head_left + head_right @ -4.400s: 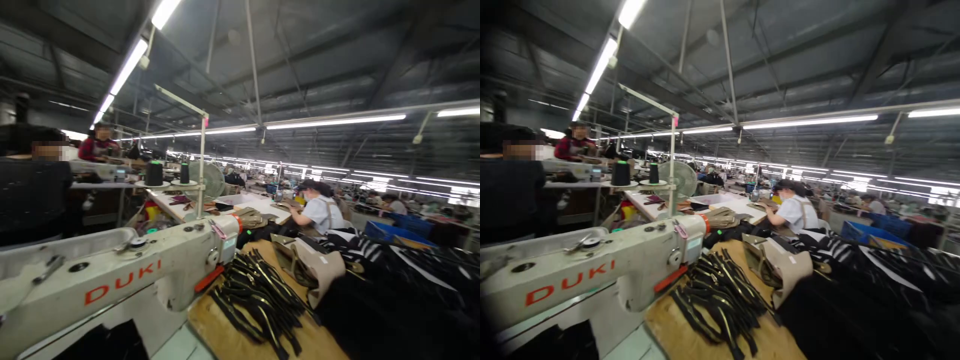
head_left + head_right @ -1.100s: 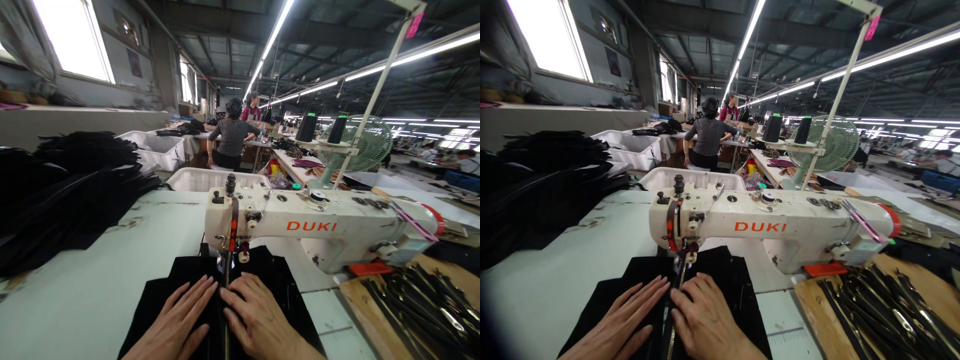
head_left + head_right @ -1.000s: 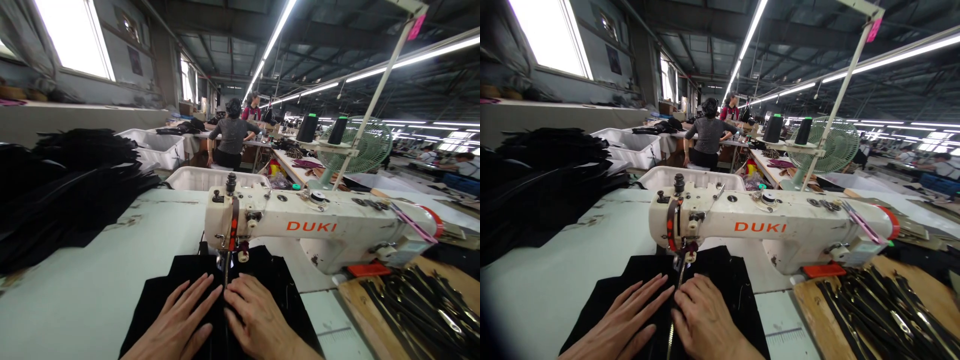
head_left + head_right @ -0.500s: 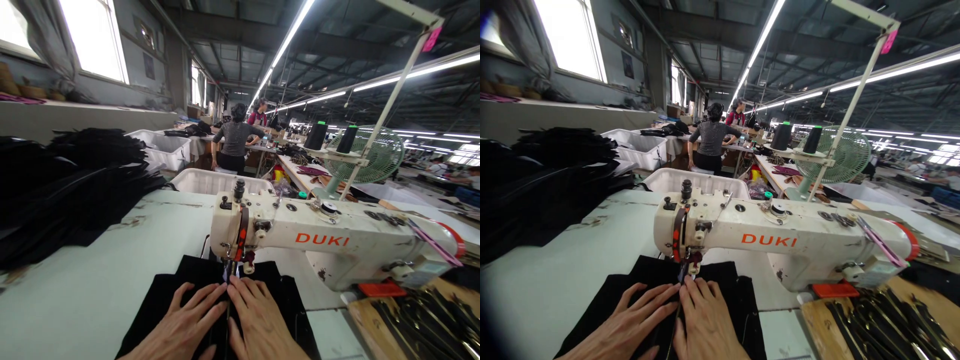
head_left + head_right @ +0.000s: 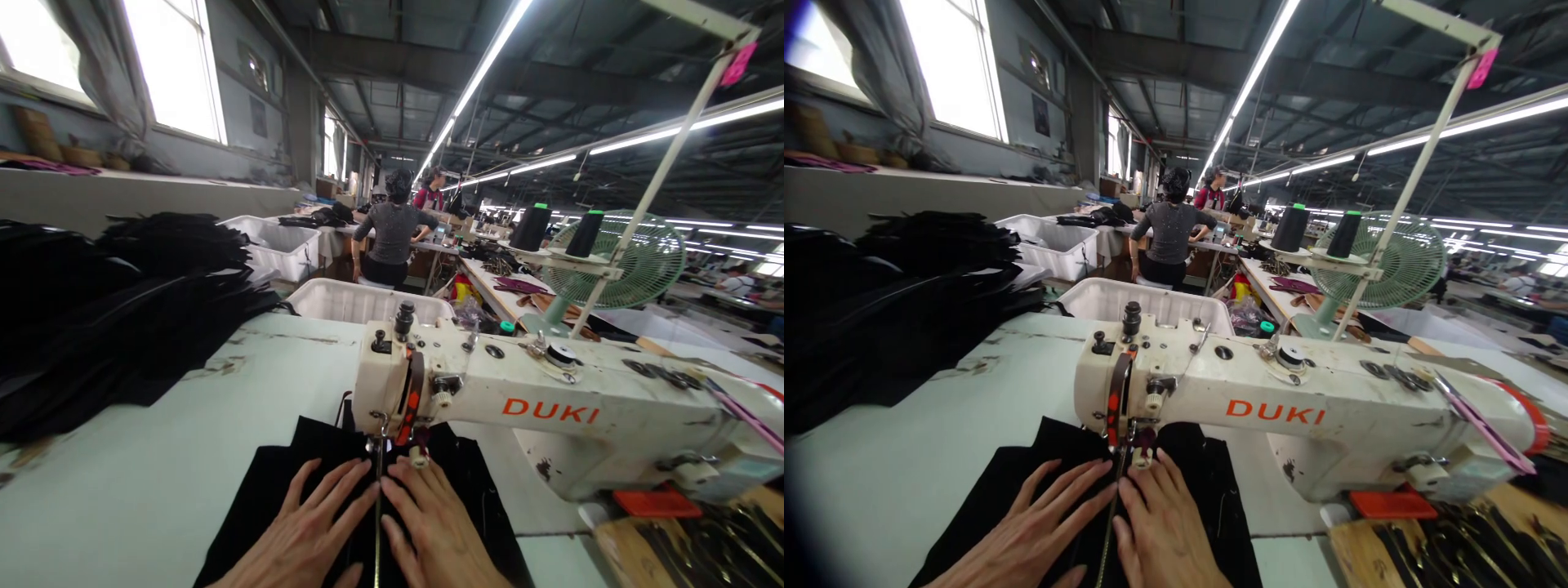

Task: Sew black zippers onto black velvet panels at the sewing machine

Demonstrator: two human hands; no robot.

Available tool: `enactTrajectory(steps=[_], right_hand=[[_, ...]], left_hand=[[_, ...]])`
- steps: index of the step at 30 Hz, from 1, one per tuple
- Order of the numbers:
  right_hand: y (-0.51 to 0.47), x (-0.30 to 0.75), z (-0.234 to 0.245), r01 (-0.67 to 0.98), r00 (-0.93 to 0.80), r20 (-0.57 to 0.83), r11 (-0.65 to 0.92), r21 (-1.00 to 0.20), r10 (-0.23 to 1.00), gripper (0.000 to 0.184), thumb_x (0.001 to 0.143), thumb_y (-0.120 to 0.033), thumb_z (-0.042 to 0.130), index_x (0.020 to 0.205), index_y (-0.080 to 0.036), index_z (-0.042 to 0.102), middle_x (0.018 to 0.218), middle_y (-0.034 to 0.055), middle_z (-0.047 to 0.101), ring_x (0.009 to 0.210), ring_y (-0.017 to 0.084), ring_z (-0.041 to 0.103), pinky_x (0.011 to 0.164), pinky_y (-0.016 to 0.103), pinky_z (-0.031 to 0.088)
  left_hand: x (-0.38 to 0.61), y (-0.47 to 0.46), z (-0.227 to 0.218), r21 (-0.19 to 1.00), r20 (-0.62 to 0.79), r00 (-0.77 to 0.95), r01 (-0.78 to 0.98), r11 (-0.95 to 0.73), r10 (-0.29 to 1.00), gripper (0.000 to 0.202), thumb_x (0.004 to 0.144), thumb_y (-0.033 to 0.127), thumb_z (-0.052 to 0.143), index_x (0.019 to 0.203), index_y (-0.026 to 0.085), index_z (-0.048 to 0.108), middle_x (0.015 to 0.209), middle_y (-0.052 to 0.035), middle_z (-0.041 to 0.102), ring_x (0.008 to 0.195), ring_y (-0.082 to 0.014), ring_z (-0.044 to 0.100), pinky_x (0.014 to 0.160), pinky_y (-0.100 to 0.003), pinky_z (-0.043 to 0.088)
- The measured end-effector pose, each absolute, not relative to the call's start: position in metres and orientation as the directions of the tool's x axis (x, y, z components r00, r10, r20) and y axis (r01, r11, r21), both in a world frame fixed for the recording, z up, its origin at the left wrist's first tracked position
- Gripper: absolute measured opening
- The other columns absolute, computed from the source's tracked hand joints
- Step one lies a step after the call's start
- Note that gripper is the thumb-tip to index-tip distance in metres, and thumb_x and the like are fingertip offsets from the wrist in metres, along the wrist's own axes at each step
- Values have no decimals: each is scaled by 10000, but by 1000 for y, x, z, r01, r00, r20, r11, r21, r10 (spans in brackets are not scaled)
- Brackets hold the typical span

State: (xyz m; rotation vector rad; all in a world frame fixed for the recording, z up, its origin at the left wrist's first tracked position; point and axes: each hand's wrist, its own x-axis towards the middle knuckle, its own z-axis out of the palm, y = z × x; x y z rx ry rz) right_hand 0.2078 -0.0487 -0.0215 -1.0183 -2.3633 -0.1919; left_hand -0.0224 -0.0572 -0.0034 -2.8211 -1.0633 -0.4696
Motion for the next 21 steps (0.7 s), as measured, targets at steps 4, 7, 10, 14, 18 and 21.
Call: enactTrajectory(steps=[4, 7, 10, 14, 18, 21], right_hand=[[-54, 206, -28, 690, -543, 611, 720, -66, 576, 298, 971, -276, 557, 1237, -161, 629, 1172, 76, 714, 1068, 225, 683, 986, 350, 551], [-54, 203, -35, 694, -499, 693, 719, -40, 521, 277, 973, -320, 561, 1168, -153, 664, 1101, 66, 738, 1008, 213, 704, 971, 323, 557], [-53, 202, -36, 703, -501, 699, 711, -15, 510, 295, 975, -363, 558, 1140, -148, 673, 1107, 73, 739, 1003, 214, 708, 951, 317, 568], [-52, 206, -35, 685, -572, 641, 728, 31, 511, 307, 987, -339, 536, 1178, -132, 657, 1185, 85, 716, 1078, 216, 688, 970, 321, 555], [-51, 209, -41, 678, -597, 614, 734, 41, 517, 306, 949, -242, 554, 1215, -121, 644, 1219, 88, 703, 1123, 219, 669, 1013, 330, 524], [-50, 210, -45, 672, -610, 600, 739, 45, 518, 326, 923, -218, 579, 1228, -122, 640, 1232, 93, 695, 1134, 219, 664, 1022, 323, 517]], left_hand=[[-25, -56, -14, -95, 360, 727, 652, -753, 585, 802, 781, 156, 561, 1537, 223, 300, 1463, -103, 518, 1307, -293, 532, 1030, -503, 489], [-29, -56, -18, -163, 361, 756, 628, -761, 546, 805, 786, 197, 570, 1540, 196, 288, 1449, -127, 527, 1293, -289, 546, 1003, -467, 513], [-32, -55, -21, -181, 370, 773, 604, -776, 515, 790, 825, 262, 569, 1550, 198, 261, 1461, -129, 510, 1303, -285, 537, 1003, -437, 508], [-34, -52, -27, -180, 421, 773, 584, -791, 475, 771, 863, 273, 540, 1564, 195, 228, 1483, -115, 483, 1317, -277, 523, 1038, -426, 470], [-33, -49, -32, -219, 418, 776, 591, -776, 473, 756, 884, 292, 544, 1558, 135, 240, 1486, -130, 474, 1326, -262, 513, 1093, -395, 412], [-33, -48, -36, -264, 413, 782, 593, -761, 466, 744, 861, 222, 525, 1549, 114, 262, 1483, -131, 476, 1328, -250, 512, 1113, -391, 386]])
